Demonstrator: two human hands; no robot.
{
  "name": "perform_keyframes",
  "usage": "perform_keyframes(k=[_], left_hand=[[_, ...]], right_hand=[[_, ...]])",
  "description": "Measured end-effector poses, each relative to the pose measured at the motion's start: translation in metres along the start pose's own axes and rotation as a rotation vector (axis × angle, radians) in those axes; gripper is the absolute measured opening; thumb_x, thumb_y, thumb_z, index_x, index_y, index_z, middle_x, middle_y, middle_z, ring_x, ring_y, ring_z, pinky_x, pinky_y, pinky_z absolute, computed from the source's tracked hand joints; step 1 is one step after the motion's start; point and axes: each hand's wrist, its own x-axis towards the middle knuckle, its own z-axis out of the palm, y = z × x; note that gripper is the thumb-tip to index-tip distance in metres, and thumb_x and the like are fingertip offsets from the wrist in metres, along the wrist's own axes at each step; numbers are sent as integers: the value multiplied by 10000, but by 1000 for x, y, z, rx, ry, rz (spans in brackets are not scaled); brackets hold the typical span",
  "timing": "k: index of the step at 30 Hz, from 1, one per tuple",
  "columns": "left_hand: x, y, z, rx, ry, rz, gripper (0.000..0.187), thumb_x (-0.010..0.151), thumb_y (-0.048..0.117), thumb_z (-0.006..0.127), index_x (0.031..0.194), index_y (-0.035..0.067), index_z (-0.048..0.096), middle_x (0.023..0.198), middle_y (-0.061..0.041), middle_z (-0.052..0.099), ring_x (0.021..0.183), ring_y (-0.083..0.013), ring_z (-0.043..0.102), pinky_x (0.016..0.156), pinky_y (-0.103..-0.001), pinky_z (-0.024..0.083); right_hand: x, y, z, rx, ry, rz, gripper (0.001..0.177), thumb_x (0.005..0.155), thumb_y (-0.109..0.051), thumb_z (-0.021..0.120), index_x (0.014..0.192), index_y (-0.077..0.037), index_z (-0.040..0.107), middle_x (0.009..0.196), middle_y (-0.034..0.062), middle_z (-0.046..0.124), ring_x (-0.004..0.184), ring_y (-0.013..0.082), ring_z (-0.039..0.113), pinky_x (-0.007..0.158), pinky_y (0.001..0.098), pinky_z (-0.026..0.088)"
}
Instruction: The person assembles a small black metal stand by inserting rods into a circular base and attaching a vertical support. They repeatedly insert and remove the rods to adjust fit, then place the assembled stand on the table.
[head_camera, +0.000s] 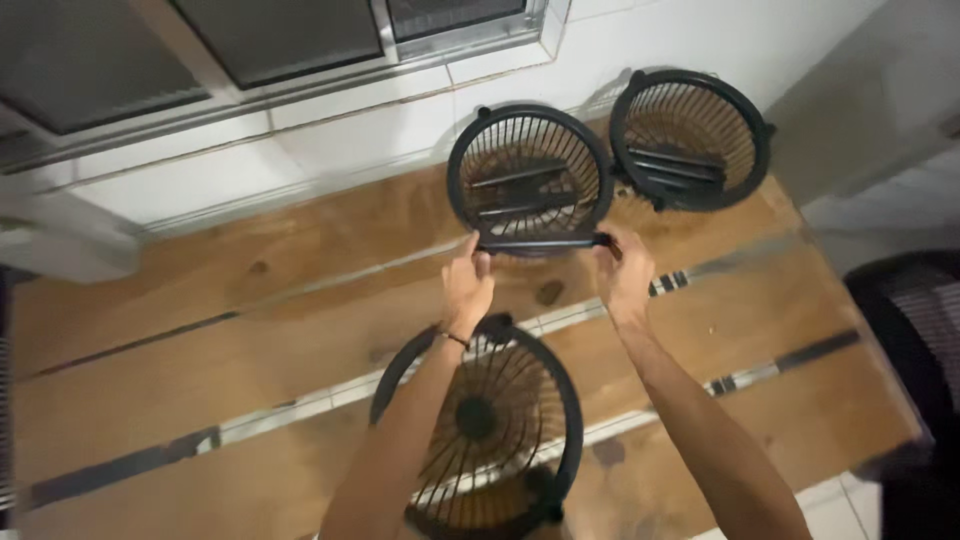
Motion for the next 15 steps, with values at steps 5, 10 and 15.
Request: perform_keyframes(k=[5, 10, 15], left_hand=[[80, -12, 50, 26, 100, 184, 492, 949, 77, 566, 1416, -68, 509, 1402, -301, 558, 1282, -456, 550, 1079, -471, 458], [142, -39, 84, 59, 33, 109, 578, 976, 105, 553, 1460, -154, 375, 1502, -384, 389, 1395, -508, 388, 1151, -484, 343], [166, -36, 86, 57, -275, -336, 585, 1027, 224, 468, 1492, -120, 378, 1502, -358, 466, 1400, -459, 488, 1188, -464, 393]], right_hand=[[65, 51, 38, -16, -84, -58, 435, 829, 20, 736, 1257, -5, 664, 1276, 197, 688, 1170, 321, 672, 991, 377, 523], [106, 81, 73, -40, -228, -104, 519, 859, -35, 730, 1355, 30, 593, 1342, 243, 645, 1219, 382, 635, 1009, 412, 497], [134, 100, 108, -165, -442, 111, 470, 895, -110, 727, 1327, 20, 596, 1279, 246, 669, 1232, 394, 636, 1041, 428, 482]])
